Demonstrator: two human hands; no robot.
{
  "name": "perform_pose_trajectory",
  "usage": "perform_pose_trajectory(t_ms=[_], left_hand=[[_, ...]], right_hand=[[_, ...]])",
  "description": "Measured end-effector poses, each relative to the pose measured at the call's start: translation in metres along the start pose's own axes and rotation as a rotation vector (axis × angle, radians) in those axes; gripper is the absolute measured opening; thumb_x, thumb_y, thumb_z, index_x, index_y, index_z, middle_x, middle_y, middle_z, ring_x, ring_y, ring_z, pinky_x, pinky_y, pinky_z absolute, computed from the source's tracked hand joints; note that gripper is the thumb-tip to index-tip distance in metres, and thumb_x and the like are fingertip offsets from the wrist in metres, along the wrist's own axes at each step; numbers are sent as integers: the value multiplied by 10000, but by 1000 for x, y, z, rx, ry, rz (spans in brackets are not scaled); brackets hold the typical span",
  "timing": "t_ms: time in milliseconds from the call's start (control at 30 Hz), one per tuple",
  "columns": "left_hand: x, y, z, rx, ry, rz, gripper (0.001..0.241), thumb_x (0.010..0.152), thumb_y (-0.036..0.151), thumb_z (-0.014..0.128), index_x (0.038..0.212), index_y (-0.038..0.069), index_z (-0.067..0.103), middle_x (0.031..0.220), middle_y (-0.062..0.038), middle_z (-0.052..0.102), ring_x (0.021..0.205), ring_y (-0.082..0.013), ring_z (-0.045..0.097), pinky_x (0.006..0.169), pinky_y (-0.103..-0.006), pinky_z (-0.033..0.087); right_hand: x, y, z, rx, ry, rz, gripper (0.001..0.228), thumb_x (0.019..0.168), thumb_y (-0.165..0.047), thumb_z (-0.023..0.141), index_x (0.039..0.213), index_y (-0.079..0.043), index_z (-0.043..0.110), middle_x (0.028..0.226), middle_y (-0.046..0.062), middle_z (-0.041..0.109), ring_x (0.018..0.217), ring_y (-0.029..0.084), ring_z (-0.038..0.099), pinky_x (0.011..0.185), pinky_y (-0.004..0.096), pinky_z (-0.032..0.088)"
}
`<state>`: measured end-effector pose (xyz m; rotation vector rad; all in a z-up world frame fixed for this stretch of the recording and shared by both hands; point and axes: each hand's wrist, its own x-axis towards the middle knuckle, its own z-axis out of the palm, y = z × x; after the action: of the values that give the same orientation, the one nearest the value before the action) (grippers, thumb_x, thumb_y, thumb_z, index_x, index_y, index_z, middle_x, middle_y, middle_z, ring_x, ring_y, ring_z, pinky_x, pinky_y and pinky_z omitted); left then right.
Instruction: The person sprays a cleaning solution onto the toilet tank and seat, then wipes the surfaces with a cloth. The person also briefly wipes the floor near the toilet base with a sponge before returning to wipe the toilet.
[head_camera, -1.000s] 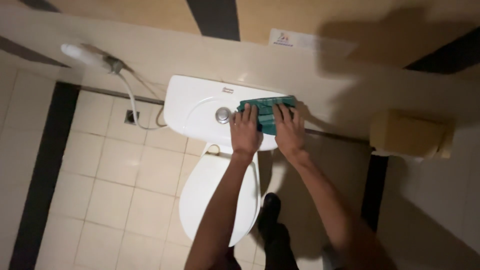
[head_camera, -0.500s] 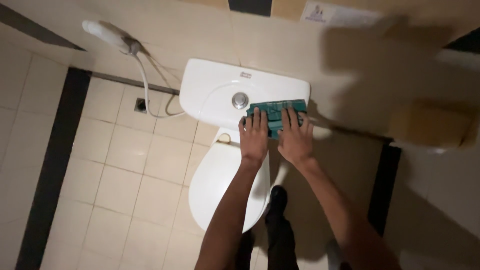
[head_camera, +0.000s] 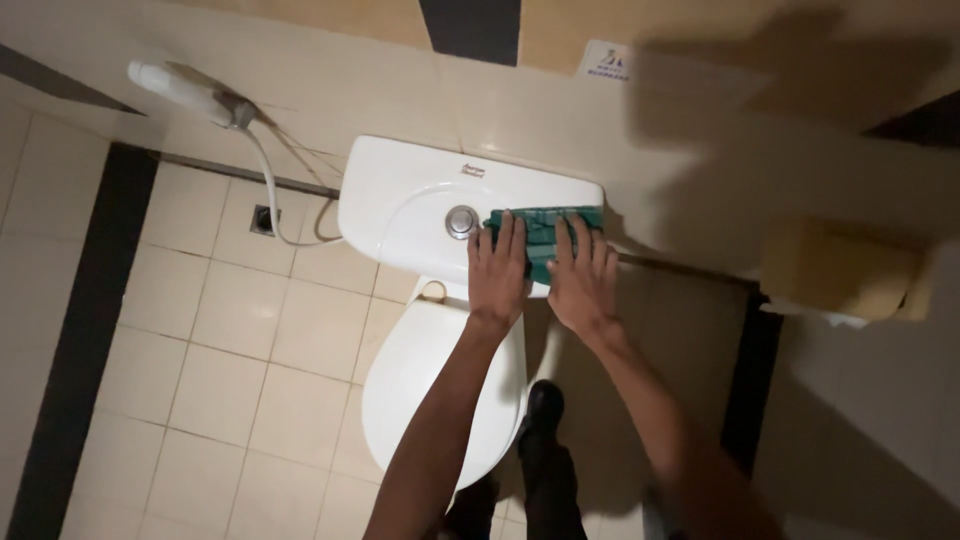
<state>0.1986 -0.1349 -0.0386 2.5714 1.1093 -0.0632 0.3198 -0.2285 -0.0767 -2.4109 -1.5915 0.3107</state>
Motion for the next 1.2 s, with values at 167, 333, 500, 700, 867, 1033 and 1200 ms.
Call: perform_pose_trajectory(t_ms=[167, 333, 500, 700, 867, 1033, 1200], left_hand=[[28, 0, 12, 109, 85, -26, 891, 733, 191, 803, 1519, 31, 416, 1598, -167, 376, 1385, -375, 437, 1206, -566, 260], [33, -8, 20, 87, 164, -65, 833, 769, 182, 780, 1521, 64, 439, 1615, -151, 398, 1419, -346, 442, 1183, -567, 293], [17, 1, 37, -61, 258, -258, 741, 840, 193, 736, 1515, 73, 453, 1575, -127, 440, 1377, -342, 473, 1138, -604, 317], [-11, 6, 18, -117, 147, -255, 806, 780, 193, 740, 1517, 61, 441, 1587, -158, 419, 1335, -351, 437, 1076, -546, 334], [-52, -24, 41, -34, 213, -200, 758, 814, 179, 728, 1518, 92, 461, 1604, -119, 418, 1336, -363, 458, 1087, -514, 373], [-76, -53, 15, -110, 192, -225, 734, 807, 146, 717, 1501, 88, 484, 1603, -130, 424, 1303, -373, 480, 1021, -506, 414], [-65, -81, 13, -84, 302, -230, 568, 907, 150, 716, 1452, 104, 558, 1564, -103, 510, 1280, -349, 501, 1048, -484, 422]], right_hand=[[29, 8, -8, 27, -43, -6, 731, 935, -195, 670, 1566, -31, 340, 1592, 193, 320, 1379, 427, 352, 1091, 579, 316], [54, -6, -17, 75, -174, 79, 813, 832, -91, 694, 1559, -62, 332, 1601, 192, 282, 1397, 436, 308, 1106, 594, 284], [59, 1, -8, 81, -129, -68, 848, 808, -23, 711, 1577, -163, 379, 1622, 140, 282, 1409, 435, 263, 1162, 632, 164], [43, -3, -27, 87, -174, -161, 841, 778, -47, 747, 1544, -188, 431, 1635, 112, 273, 1387, 445, 277, 1189, 603, 170], [19, -34, -26, 31, -278, -115, 842, 778, -86, 761, 1538, -200, 417, 1638, 112, 246, 1405, 432, 269, 1166, 594, 198], [19, -64, -27, 6, -340, -178, 903, 708, -115, 804, 1518, -228, 420, 1616, 103, 281, 1412, 382, 289, 1207, 566, 195], [39, -71, 2, 52, -95, -368, 688, 869, -84, 754, 1503, -99, 486, 1574, 158, 434, 1405, 362, 412, 1188, 493, 296]])
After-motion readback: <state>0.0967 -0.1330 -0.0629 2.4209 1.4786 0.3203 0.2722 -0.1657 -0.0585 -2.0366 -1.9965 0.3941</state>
